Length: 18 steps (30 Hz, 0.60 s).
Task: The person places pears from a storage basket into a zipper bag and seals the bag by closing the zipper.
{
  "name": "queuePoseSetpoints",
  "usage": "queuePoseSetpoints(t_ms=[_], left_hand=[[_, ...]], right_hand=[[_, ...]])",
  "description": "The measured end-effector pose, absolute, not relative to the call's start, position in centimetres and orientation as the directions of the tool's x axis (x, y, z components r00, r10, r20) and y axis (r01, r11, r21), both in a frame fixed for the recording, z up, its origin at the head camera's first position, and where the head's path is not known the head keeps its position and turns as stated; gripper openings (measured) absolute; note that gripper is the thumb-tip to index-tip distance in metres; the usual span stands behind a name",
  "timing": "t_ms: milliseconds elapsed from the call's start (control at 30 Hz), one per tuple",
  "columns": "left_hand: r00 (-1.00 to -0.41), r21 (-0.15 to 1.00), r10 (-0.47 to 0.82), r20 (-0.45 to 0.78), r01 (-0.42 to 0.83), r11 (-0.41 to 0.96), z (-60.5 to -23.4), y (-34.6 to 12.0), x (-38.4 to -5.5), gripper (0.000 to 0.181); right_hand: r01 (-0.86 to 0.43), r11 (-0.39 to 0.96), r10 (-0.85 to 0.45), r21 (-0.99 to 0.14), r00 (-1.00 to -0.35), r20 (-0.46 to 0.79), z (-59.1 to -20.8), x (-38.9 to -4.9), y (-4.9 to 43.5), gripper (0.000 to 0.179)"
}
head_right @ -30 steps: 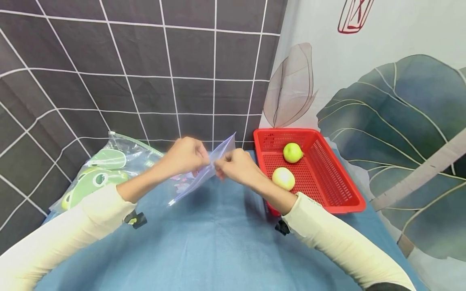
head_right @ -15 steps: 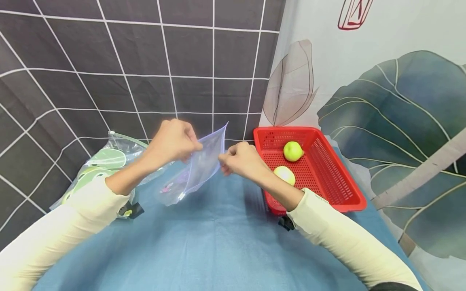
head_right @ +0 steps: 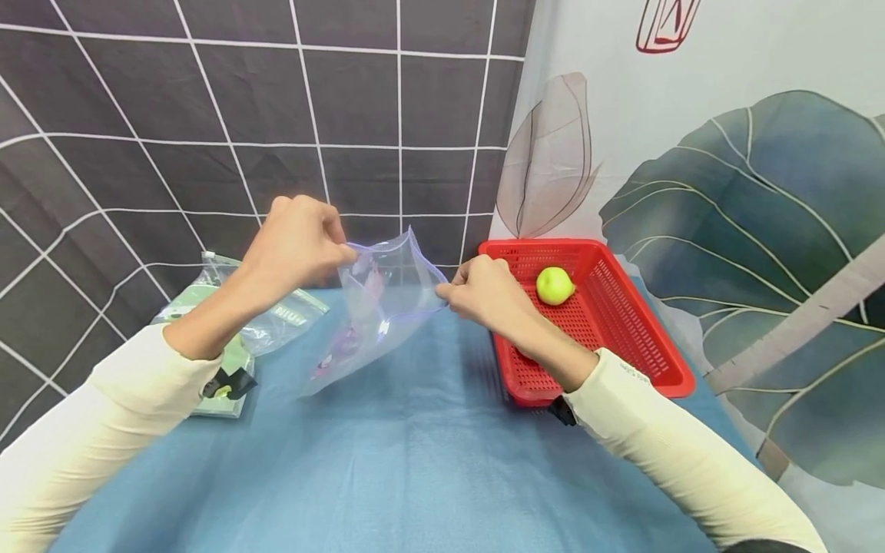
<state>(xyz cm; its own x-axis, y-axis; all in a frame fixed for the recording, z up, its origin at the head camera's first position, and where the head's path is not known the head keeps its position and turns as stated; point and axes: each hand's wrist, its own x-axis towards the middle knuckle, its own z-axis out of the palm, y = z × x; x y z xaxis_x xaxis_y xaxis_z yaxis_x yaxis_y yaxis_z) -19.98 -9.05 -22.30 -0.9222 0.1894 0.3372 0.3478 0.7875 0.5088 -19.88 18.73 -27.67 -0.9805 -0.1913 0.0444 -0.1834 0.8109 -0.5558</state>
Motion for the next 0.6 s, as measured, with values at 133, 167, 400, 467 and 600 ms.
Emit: queuePoseSetpoints(t_ms=[133, 167, 400, 467, 600], left_hand=[[-0.925, 0.495, 0.193, 0.326, 0.341, 0.799, -22.4, -9.3, -20.1, 0.014], [-0.926, 0.494, 0.194, 0.323, 0.34, 0.8, -22.6, -9.3, -20.1, 0.014], [-0.943, 0.525, 0.203, 0.266, 0.318, 0.79, -23.7, -8.6, -20.2, 0.012], [-0.943, 0.526, 0.207, 0.262, 0.319, 0.789, -24.0, -8.3, -20.2, 0.013], [-0.936, 0.508, 0.211, 0.282, 0.332, 0.795, -24.4, -8.1, -20.3, 0.015]], right_hand=[[-0.239, 0.851, -0.202, -0.468, -0.971, 0.128, -27.3, -19.7, 19.0, 0.034], [-0.258, 0.859, -0.212, -0.442, -0.965, 0.152, -27.2, -19.6, 19.0, 0.034], [-0.347, 0.827, -0.284, -0.442, -0.937, 0.203, -26.4, -18.9, 17.4, 0.027], [-0.344, 0.791, -0.293, -0.506, -0.939, 0.18, -26.2, -18.9, 16.9, 0.028], [-0.321, 0.687, -0.309, -0.651, -0.941, 0.138, -25.5, -18.7, 16.2, 0.029]])
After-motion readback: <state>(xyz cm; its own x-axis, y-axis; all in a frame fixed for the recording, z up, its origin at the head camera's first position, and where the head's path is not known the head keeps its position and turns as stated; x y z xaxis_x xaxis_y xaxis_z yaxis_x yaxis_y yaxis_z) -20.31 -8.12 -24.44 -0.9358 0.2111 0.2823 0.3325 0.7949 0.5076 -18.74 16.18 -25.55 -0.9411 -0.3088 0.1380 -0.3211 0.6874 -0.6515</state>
